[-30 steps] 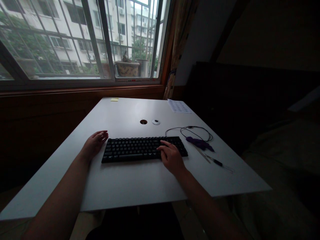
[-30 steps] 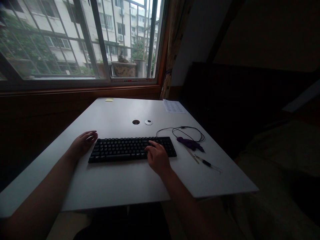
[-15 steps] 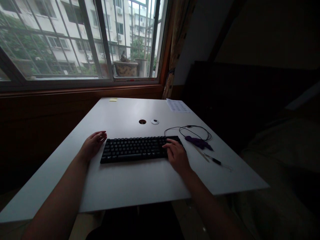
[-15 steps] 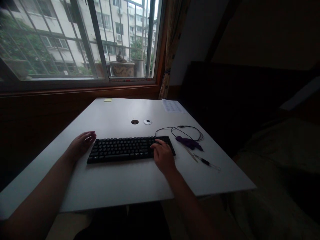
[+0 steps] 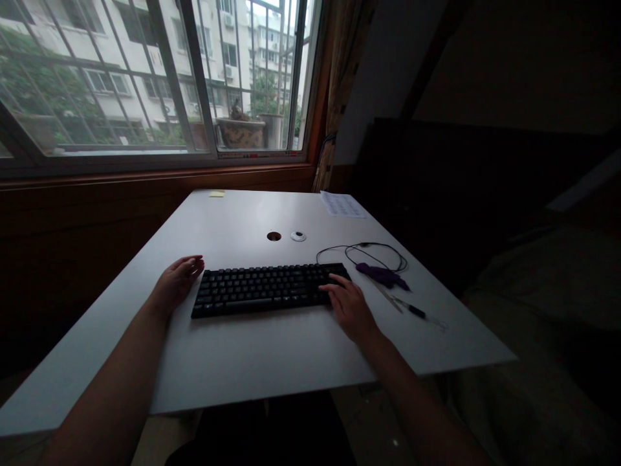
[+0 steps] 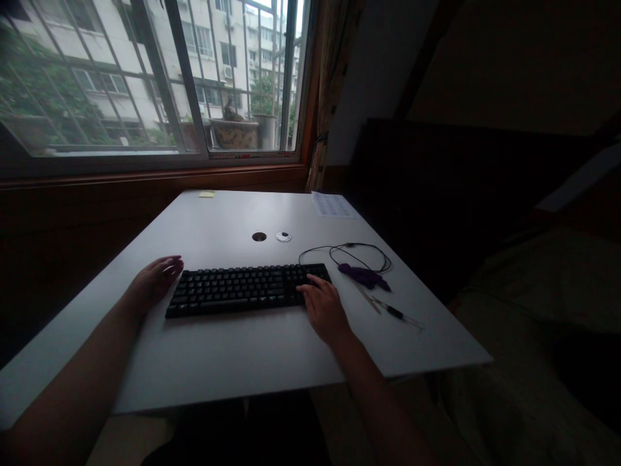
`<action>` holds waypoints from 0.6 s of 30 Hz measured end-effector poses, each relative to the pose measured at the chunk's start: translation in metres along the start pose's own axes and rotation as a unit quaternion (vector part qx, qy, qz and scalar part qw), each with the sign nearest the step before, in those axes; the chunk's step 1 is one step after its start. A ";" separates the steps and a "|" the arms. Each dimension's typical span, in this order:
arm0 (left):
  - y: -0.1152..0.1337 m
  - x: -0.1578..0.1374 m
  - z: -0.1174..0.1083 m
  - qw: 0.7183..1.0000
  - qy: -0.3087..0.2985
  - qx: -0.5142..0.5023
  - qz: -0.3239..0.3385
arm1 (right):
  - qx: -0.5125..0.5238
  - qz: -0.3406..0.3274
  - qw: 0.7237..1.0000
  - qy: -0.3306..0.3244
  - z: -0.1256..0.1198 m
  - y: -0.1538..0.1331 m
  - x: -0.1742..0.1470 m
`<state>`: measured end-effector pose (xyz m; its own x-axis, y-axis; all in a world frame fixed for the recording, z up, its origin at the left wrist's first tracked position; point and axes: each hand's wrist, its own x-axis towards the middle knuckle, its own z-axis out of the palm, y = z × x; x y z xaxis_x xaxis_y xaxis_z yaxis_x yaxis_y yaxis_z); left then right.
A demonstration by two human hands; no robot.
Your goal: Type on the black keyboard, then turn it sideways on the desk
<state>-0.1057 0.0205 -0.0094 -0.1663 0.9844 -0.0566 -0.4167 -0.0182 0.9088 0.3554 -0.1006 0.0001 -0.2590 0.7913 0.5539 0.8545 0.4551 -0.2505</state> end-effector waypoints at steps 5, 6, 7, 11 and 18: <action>0.001 -0.001 0.000 1.000 -0.009 0.011 0.004 | 0.010 0.020 0.999 0.023 -0.009 0.003 -0.003; 0.001 -0.001 0.000 1.000 -0.009 0.013 0.004 | 0.011 0.034 0.998 0.042 -0.011 0.004 -0.004; 0.001 -0.002 0.001 1.000 -0.008 0.013 0.005 | 0.008 0.050 0.997 0.060 -0.014 0.006 -0.005; 0.001 -0.002 0.001 1.000 -0.008 0.013 0.001 | -0.025 0.068 0.996 0.058 -0.017 0.016 -0.010; -0.004 0.002 -0.005 0.999 -0.017 0.026 0.010 | -0.050 0.068 0.995 0.049 -0.018 0.025 -0.014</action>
<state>-0.1089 0.0221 -0.0151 -0.1430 0.9894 -0.0251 -0.3671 -0.0295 0.9297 0.3888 -0.1075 0.0002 -0.0964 0.7976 0.5954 0.9209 0.2985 -0.2507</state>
